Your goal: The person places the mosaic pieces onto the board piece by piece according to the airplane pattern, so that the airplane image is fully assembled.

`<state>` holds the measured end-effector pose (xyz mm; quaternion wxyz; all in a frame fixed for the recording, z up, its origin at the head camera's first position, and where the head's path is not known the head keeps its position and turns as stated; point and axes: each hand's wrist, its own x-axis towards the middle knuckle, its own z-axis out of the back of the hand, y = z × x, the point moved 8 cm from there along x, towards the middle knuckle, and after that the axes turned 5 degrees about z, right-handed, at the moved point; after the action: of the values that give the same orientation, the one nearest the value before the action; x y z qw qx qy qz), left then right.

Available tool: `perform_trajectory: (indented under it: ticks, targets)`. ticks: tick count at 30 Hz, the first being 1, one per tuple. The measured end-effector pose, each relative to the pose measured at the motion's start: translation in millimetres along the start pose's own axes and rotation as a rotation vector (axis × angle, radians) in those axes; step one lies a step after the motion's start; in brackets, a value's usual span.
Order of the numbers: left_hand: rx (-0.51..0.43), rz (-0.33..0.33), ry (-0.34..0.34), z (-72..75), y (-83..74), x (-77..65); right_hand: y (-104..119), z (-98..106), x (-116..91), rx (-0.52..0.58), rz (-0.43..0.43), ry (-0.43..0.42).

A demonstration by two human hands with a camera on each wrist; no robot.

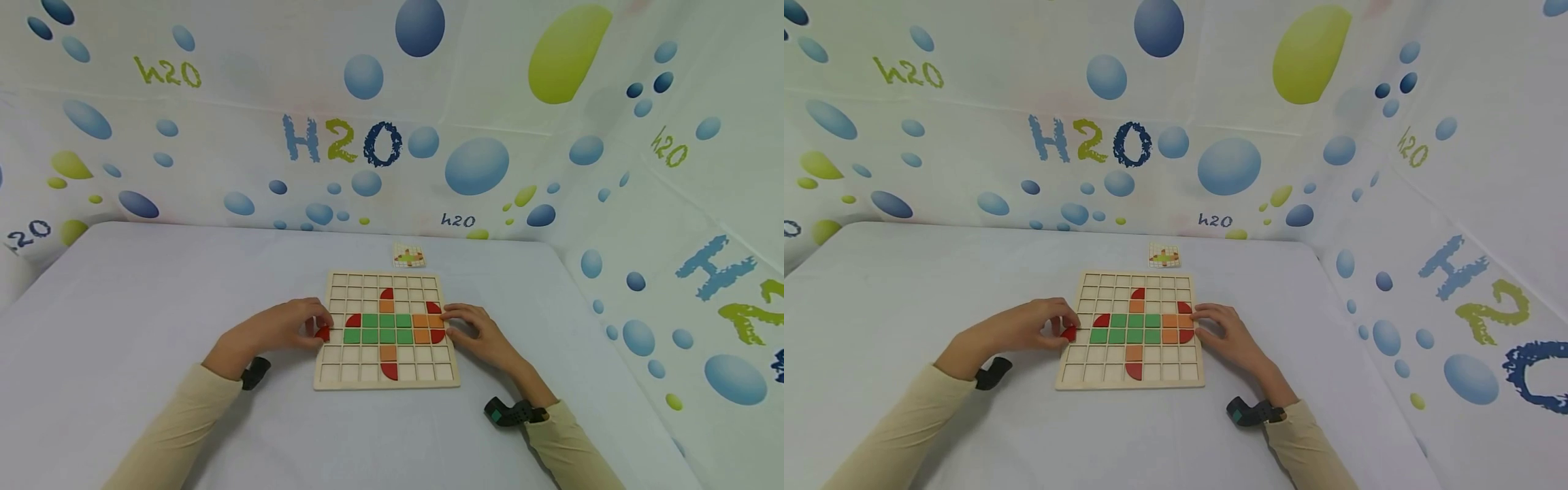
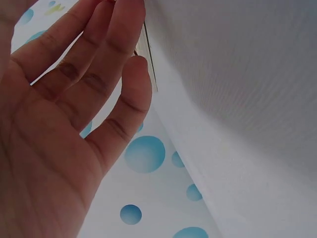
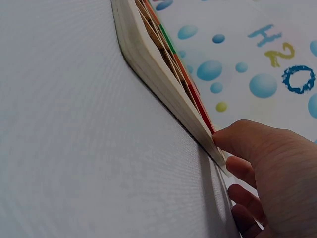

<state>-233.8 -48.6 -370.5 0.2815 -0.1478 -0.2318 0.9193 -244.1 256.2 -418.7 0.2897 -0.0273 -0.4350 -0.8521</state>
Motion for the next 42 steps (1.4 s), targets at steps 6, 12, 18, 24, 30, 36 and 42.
perform_trajectory:
  ticks: [6,12,18,24,30,36,42]
  targets:
    - [-0.011,-0.018,0.013,-2.8,-2.8,-0.4,1.0,0.1,-0.1,0.003,0.000,0.000]
    - [-0.010,-0.027,-0.005,-0.5,-4.3,-1.8,1.6,0.2,-0.6,-0.002,0.008,-0.001]
    - [-0.010,-0.039,-0.020,-0.6,-4.8,-1.1,1.5,0.0,-0.5,-0.003,0.010,-0.004]
    - [0.016,-0.036,-0.042,-6.4,-8.2,3.5,2.2,0.2,-0.6,-0.003,0.010,-0.002]
    - [0.087,-0.043,-0.099,-6.7,-14.9,4.0,1.5,0.3,0.0,0.005,0.006,-0.002]
    - [0.101,-0.052,-0.108,-6.7,-15.6,4.2,3.2,-1.2,0.7,-0.001,-0.014,-0.008]
    - [0.098,-0.072,-0.110,-6.1,-15.8,4.8,26.7,2.1,2.3,-0.008,-0.017,-0.007]
